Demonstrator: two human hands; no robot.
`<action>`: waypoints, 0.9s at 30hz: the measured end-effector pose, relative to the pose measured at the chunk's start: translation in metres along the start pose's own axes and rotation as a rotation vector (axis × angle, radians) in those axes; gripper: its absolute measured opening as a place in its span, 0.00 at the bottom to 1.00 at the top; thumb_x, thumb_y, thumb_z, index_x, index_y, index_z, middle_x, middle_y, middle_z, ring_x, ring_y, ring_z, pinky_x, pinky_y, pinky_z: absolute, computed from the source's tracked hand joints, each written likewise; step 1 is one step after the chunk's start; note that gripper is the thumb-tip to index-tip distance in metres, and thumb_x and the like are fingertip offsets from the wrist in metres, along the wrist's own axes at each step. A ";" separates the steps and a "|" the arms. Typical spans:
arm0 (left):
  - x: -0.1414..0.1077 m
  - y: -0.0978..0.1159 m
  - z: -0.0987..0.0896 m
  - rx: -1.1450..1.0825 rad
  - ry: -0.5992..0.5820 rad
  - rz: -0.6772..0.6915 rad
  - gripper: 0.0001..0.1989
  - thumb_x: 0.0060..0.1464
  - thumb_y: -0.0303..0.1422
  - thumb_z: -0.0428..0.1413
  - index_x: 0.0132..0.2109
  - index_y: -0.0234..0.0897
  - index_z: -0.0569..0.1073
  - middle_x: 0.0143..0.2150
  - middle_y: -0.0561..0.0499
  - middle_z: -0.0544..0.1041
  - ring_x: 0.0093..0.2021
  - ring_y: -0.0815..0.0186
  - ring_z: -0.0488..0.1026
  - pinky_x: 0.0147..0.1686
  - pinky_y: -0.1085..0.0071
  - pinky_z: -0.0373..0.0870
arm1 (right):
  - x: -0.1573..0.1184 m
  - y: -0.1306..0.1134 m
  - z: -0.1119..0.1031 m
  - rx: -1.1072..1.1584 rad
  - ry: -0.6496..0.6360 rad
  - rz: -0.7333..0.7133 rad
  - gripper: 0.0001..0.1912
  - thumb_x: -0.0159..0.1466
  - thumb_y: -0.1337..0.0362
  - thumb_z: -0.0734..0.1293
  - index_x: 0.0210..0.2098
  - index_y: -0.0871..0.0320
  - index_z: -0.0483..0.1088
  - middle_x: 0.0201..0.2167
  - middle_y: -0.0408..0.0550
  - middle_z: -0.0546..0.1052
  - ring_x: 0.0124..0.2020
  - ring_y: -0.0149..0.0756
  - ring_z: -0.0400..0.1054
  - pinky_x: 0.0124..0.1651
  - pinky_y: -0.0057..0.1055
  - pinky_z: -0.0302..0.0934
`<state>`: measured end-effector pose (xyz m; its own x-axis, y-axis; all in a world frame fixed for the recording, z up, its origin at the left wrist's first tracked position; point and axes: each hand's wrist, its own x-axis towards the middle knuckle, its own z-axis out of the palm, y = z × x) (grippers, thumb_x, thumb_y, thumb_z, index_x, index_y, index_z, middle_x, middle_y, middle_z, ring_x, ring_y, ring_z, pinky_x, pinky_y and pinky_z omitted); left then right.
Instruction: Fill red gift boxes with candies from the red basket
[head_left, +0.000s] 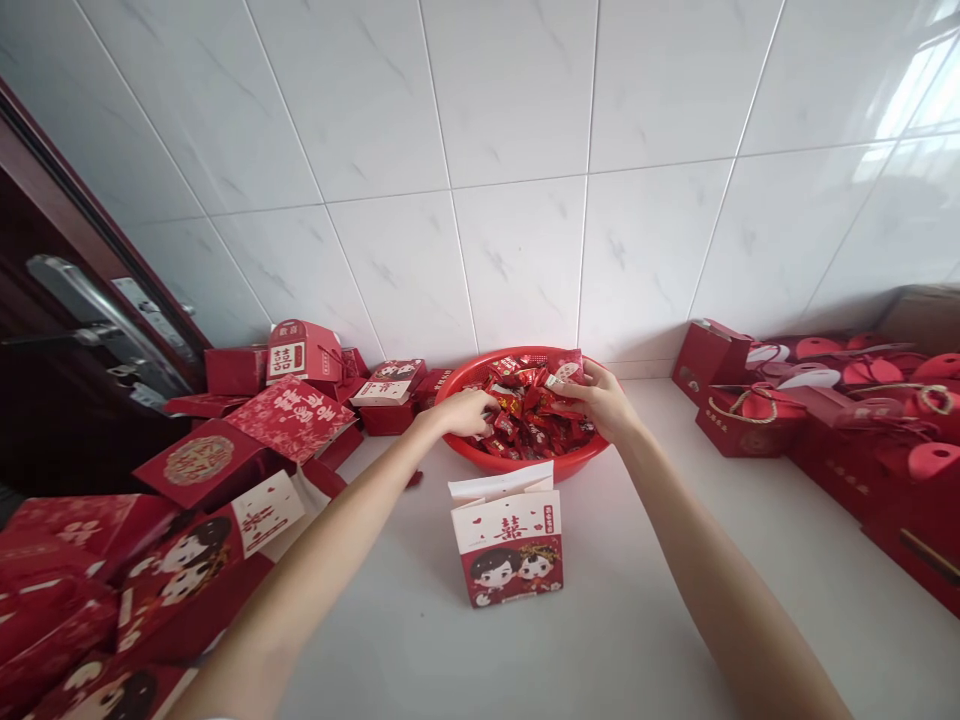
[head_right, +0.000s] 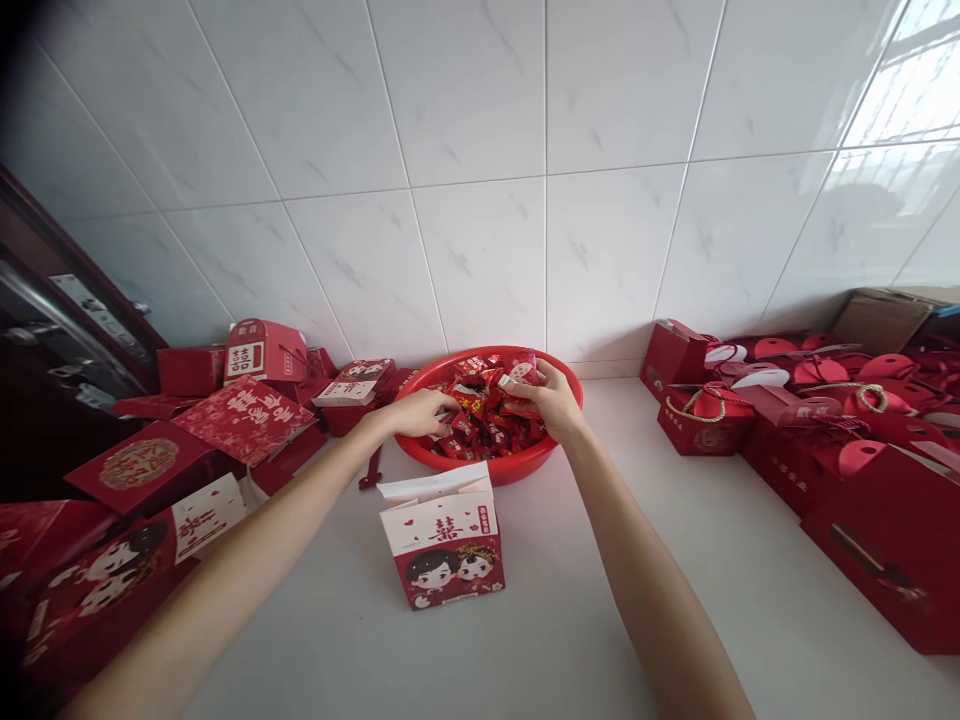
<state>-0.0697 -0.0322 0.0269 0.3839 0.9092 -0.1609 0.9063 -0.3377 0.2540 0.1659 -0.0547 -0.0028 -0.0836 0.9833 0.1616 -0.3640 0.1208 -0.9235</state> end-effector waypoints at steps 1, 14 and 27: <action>-0.001 -0.004 -0.002 -0.062 0.021 0.010 0.18 0.42 0.30 0.63 0.44 0.40 0.80 0.37 0.48 0.82 0.40 0.57 0.78 0.40 0.70 0.68 | 0.000 -0.001 0.000 -0.002 0.004 0.004 0.24 0.40 0.61 0.83 0.36 0.55 0.76 0.35 0.45 0.82 0.36 0.40 0.77 0.34 0.34 0.77; -0.012 -0.010 -0.012 -0.935 0.227 0.105 0.27 0.38 0.40 0.71 0.46 0.35 0.76 0.40 0.48 0.83 0.42 0.59 0.79 0.51 0.59 0.70 | -0.002 -0.004 -0.002 -0.056 -0.023 0.012 0.21 0.42 0.58 0.83 0.26 0.57 0.72 0.29 0.43 0.78 0.35 0.36 0.75 0.35 0.31 0.75; 0.004 0.005 0.008 -1.024 0.364 0.260 0.26 0.42 0.50 0.69 0.42 0.35 0.78 0.46 0.45 0.82 0.49 0.56 0.77 0.54 0.60 0.68 | 0.001 0.000 -0.003 -0.024 -0.027 0.026 0.25 0.39 0.57 0.84 0.34 0.56 0.76 0.33 0.46 0.81 0.36 0.40 0.78 0.39 0.36 0.76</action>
<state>-0.0626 -0.0322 0.0200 0.3142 0.9137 0.2576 0.1685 -0.3207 0.9321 0.1687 -0.0536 -0.0034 -0.1181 0.9821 0.1468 -0.3388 0.0991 -0.9356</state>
